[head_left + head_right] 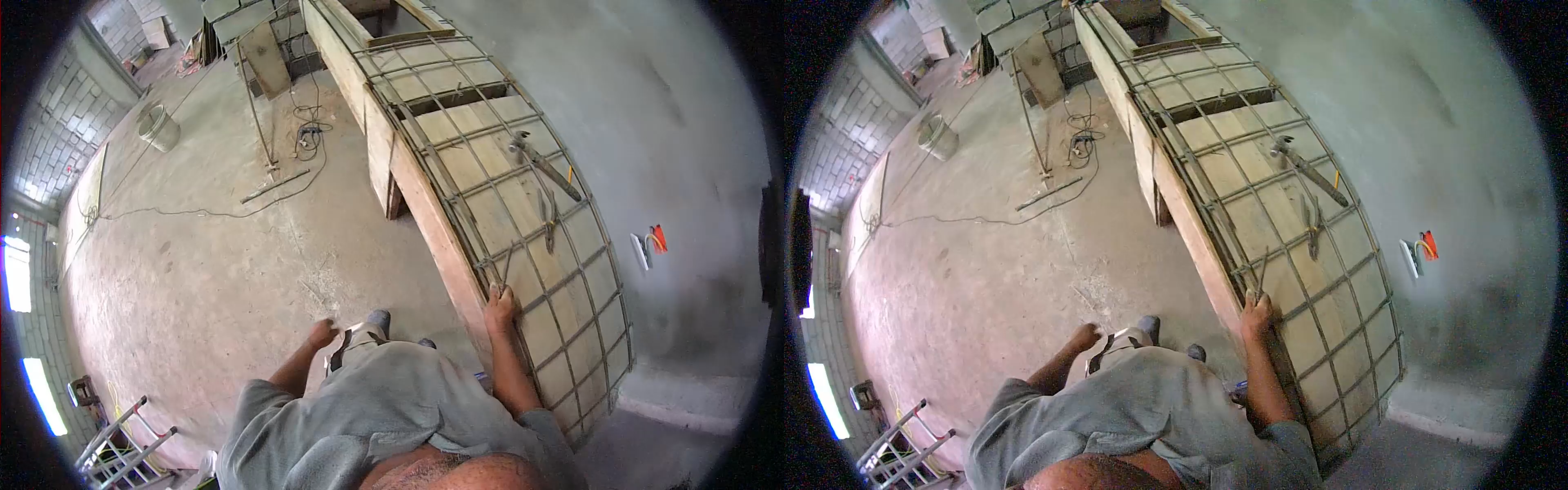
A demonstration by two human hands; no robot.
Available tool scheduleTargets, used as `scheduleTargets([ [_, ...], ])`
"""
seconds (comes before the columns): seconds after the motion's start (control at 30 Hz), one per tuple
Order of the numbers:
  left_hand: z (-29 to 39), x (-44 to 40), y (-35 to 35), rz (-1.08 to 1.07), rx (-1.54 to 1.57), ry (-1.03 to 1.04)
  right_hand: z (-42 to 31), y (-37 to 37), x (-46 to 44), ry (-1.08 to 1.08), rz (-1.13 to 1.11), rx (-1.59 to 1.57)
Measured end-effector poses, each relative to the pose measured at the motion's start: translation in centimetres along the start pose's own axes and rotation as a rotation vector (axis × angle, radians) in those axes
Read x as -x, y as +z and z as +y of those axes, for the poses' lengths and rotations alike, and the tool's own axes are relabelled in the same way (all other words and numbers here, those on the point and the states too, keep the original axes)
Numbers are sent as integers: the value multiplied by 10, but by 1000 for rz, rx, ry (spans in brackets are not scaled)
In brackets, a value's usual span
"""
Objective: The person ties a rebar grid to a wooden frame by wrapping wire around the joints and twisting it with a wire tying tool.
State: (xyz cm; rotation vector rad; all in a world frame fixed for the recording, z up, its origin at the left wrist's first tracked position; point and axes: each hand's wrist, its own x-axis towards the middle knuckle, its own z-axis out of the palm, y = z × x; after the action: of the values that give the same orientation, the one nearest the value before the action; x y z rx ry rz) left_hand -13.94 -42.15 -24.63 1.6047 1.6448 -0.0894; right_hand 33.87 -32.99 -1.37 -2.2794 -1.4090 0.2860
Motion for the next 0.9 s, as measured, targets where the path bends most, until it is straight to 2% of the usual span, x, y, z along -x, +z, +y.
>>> scheduleTargets([
  [0.07,-98,43,9,89,-43,-161,0,7,2,-1,50,24],
  [0.1,-138,56,13,70,-96,-337,4,12,2,4,104,48],
  [0.17,-176,82,-1,85,-110,-480,15,22,0,-14,154,47],
  [0.23,-196,84,-17,83,-123,-453,20,22,-4,-72,60,120],
  [0.3,-201,72,-23,82,-135,-430,19,19,-16,-40,69,114],
  [0.37,-191,27,-37,59,208,-393,-3,10,-30,-10,71,102],
  [0.43,-140,-17,-63,360,677,-392,-38,0,-55,296,68,-259],
  [0.47,-113,-49,-85,402,750,-323,-28,8,-75,281,89,-139],
  [0.5,-96,-84,-116,313,303,-122,-34,12,-85,277,86,-136],
  [0.53,-35,-97,-170,334,558,-162,-46,17,-99,310,156,-413],
  [0.57,-10,-133,-193,468,601,-70,-64,23,-119,332,224,-702],
  [0.6,26,-157,-233,519,533,-7,-88,18,-135,381,177,-575],
  [0.63,65,-175,-277,526,476,79,-85,33,-155,368,165,-589],
  [0.7,136,-206,-353,544,684,171,-75,64,-195,251,181,-765],
  [0.73,160,-228,-387,557,666,217,-95,67,-214,251,170,-788],
  [0.8,206,-250,-443,531,632,303,-143,47,-224,248,211,-406],
  [0.9,266,-281,-526,499,564,393,-127,67,-263,267,269,-504],
])
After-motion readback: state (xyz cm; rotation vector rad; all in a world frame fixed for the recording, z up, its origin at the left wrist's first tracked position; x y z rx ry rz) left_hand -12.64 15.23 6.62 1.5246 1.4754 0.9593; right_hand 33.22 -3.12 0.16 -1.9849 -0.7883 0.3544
